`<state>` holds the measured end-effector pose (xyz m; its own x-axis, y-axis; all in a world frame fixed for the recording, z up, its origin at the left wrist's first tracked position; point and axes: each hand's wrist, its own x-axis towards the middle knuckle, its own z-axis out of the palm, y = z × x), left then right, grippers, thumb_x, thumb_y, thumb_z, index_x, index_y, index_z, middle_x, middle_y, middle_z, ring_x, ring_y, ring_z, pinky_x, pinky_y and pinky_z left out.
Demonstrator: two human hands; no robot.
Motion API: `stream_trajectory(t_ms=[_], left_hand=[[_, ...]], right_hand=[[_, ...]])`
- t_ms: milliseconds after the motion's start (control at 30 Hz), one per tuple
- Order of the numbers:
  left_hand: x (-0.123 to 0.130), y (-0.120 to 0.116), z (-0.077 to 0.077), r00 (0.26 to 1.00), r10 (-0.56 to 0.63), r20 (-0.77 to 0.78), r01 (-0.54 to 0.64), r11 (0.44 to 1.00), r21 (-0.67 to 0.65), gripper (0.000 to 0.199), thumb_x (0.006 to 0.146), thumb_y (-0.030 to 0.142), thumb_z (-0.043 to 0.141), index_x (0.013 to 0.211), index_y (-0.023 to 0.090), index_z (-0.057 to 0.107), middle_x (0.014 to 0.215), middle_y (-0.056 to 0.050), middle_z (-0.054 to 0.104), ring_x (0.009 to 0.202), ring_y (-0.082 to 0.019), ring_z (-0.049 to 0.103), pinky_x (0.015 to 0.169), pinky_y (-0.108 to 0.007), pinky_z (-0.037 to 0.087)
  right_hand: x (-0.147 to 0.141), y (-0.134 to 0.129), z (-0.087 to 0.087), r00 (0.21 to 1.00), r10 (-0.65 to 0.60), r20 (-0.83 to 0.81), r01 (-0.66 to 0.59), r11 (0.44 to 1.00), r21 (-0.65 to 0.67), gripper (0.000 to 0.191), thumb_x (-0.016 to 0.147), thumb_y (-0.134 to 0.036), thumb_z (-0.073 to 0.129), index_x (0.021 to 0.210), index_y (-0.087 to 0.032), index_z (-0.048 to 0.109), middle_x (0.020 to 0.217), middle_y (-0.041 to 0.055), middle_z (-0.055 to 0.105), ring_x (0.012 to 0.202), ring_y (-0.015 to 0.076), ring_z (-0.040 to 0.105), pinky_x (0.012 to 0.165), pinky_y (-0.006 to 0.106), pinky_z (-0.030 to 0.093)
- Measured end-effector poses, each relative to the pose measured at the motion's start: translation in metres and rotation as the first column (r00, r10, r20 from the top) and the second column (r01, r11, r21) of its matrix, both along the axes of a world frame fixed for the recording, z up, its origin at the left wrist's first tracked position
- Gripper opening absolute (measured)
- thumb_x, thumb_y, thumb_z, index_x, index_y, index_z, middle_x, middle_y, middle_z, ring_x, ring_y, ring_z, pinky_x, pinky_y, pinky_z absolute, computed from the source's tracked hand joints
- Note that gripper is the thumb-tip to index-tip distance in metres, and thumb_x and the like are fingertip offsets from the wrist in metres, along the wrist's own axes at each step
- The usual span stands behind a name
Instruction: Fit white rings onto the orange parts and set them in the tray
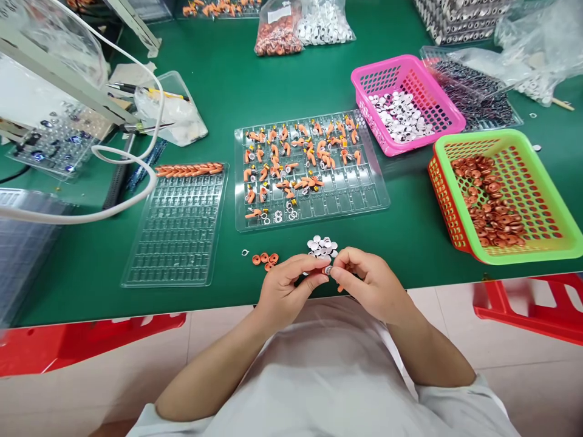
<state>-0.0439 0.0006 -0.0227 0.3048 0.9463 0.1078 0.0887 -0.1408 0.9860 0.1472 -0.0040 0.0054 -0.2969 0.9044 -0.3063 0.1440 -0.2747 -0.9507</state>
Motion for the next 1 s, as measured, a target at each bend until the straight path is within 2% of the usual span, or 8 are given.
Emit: stream_trajectory(t_ms=[300, 600, 767, 867, 1000], left_hand=[[-0.0001, 0.0008, 0.0009, 0.997, 0.005, -0.072, 0.001, 0.996, 0.089, 0.023, 0.087, 0.012, 0.072, 0.107, 0.023, 0.076, 0.089, -0.004, 0.076, 0.082, -0.015, 0.070, 0.073, -0.023, 0.056], [0.0012, 0.0033, 0.0032, 0.994, -0.018, -0.111, 0.046, 0.966, 0.256, 0.029, 0.087, 0.006, 0.069, 0.110, 0.023, 0.074, 0.086, -0.003, 0.075, 0.074, -0.012, 0.068, 0.066, -0.020, 0.056], [0.0009, 0.0024, 0.0029, 0.990, -0.002, -0.144, 0.043, 0.959, 0.281, 0.026, 0.088, 0.008, 0.069, 0.109, 0.022, 0.074, 0.086, -0.004, 0.075, 0.075, -0.013, 0.070, 0.067, -0.021, 0.057], [0.0003, 0.0013, 0.0033, 0.988, 0.016, -0.156, 0.027, 0.963, 0.268, 0.025, 0.087, 0.008, 0.070, 0.107, 0.022, 0.074, 0.085, -0.003, 0.075, 0.073, -0.012, 0.069, 0.066, -0.020, 0.056], [0.0005, 0.0005, 0.0042, 0.988, 0.027, -0.151, 0.009, 0.973, 0.231, 0.023, 0.087, 0.010, 0.070, 0.106, 0.022, 0.075, 0.084, -0.003, 0.075, 0.073, -0.013, 0.070, 0.066, -0.020, 0.056]], right_hand=[[0.0013, 0.0016, -0.0002, 1.000, 0.022, 0.019, -0.023, 0.999, 0.043, 0.017, 0.093, -0.028, 0.054, 0.078, -0.020, 0.056, 0.074, -0.0014, 0.058, 0.066, 0.0133, 0.057, 0.061, 0.026, 0.046], [0.0031, 0.0036, -0.0019, 0.996, 0.070, 0.047, -0.073, 0.996, 0.055, 0.016, 0.094, -0.026, 0.053, 0.079, -0.020, 0.055, 0.072, -0.0023, 0.056, 0.065, 0.0129, 0.055, 0.058, 0.025, 0.042], [0.0040, 0.0043, -0.0047, 0.994, 0.088, 0.062, -0.092, 0.994, 0.061, 0.014, 0.094, -0.027, 0.055, 0.082, -0.020, 0.056, 0.075, -0.0016, 0.058, 0.065, 0.0129, 0.053, 0.056, 0.025, 0.040], [0.0038, 0.0015, -0.0047, 0.992, 0.079, 0.101, -0.092, 0.988, 0.126, 0.014, 0.096, -0.026, 0.054, 0.083, -0.020, 0.056, 0.075, -0.0017, 0.059, 0.066, 0.0128, 0.054, 0.059, 0.025, 0.041], [0.0027, -0.0035, -0.0061, 0.982, 0.037, 0.183, -0.093, 0.948, 0.303, 0.013, 0.098, -0.023, 0.052, 0.085, -0.021, 0.054, 0.079, -0.0005, 0.058, 0.070, 0.0137, 0.052, 0.064, 0.026, 0.040]])
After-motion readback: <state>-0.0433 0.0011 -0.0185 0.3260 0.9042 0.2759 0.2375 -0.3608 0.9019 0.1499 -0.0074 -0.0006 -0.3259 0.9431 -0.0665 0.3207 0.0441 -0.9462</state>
